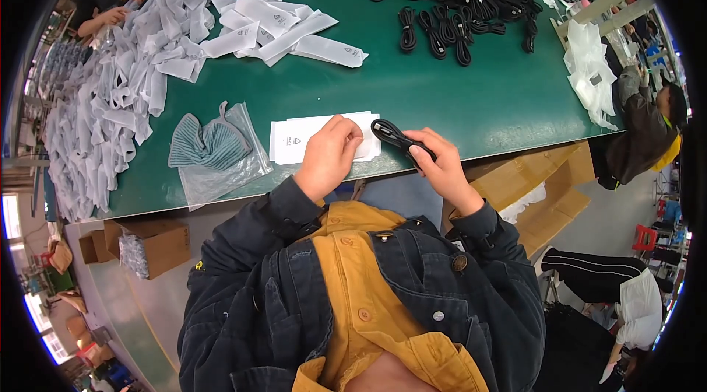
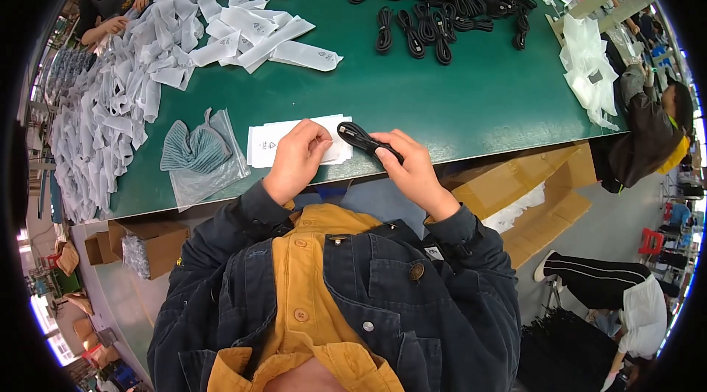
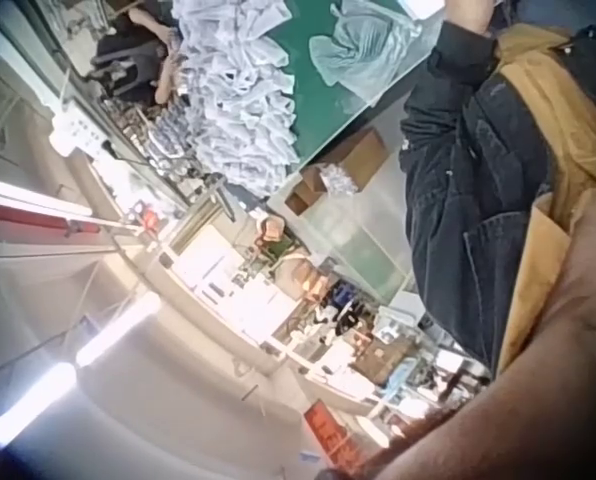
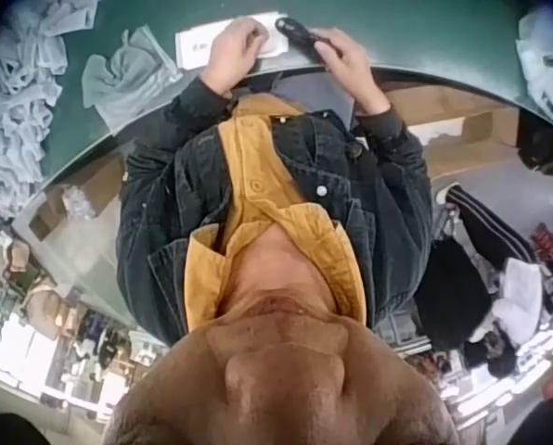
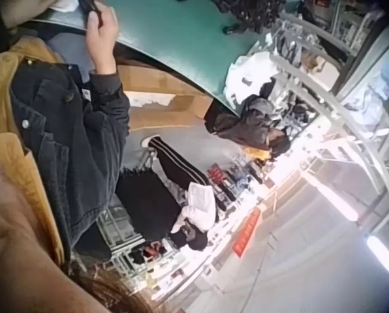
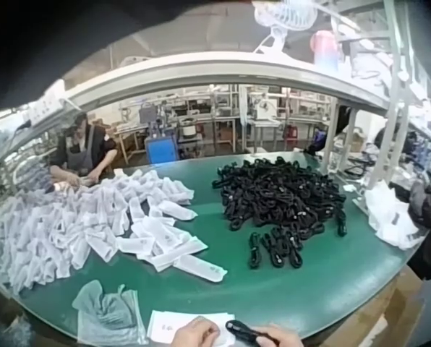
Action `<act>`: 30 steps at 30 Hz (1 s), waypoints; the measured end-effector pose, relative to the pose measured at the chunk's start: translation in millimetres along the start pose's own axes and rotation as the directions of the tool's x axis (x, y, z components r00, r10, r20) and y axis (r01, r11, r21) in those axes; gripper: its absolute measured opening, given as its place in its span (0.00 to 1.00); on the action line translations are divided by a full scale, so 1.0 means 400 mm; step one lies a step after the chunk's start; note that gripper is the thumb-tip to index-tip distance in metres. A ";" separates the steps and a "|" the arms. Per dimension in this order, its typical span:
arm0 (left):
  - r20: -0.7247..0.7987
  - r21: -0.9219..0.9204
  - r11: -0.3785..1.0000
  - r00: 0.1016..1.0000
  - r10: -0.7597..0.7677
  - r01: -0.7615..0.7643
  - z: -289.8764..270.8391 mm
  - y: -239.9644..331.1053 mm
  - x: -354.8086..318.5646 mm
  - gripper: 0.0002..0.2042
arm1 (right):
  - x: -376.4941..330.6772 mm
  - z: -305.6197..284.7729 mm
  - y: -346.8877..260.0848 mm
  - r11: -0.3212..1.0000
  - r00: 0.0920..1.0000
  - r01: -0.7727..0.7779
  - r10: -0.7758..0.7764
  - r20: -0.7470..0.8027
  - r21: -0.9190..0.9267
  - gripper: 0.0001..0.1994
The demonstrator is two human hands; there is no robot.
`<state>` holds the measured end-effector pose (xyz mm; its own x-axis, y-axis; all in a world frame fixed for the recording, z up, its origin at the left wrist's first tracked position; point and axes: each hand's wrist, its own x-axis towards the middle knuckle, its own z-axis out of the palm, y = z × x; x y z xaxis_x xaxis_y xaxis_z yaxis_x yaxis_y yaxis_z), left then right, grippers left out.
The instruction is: The person picks up a cable and a plastic sleeve by hand, slides the cable into the sleeve, and places the packaged item onto a pile, repeating this process for several cables.
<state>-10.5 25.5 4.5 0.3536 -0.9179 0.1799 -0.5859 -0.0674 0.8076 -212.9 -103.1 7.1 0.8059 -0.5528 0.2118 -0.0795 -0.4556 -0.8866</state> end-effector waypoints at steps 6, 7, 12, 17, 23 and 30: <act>-0.018 -0.128 0.991 0.999 -0.048 0.046 -0.001 0.003 0.007 0.04 | 0.004 -0.009 -0.019 0.869 0.911 -0.407 0.363 0.198 0.281 0.14; -0.012 -0.170 0.984 0.998 -0.063 0.060 -0.001 0.003 0.006 0.04 | 0.007 -0.011 -0.021 0.873 0.894 -0.433 0.385 0.227 0.224 0.13; -0.004 -0.118 0.986 0.993 0.116 -0.116 -0.005 0.024 0.003 0.05 | 0.018 0.002 0.001 0.996 0.978 -0.093 0.093 0.189 -0.009 0.14; 0.008 0.033 0.966 0.967 0.255 -0.256 -0.034 0.050 0.025 0.04 | 0.047 0.019 -0.041 0.935 0.965 0.260 -0.263 0.021 -0.240 0.17; -0.071 -0.061 0.982 0.982 0.174 -0.178 -0.070 0.063 0.062 0.05 | 0.116 0.038 -0.078 0.942 0.935 0.326 -0.334 -0.117 -0.082 0.15; 0.016 -0.396 0.917 0.999 -0.040 0.043 -0.146 0.045 0.098 0.04 | 0.189 0.048 -0.100 0.917 0.942 0.335 -0.325 -0.081 0.216 0.14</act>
<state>35.3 11.2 59.0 0.3650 -0.9207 0.1384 -0.2334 0.0534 0.9709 -137.4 -113.1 50.8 0.7380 -0.4289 0.5210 0.3241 -0.4520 -0.8311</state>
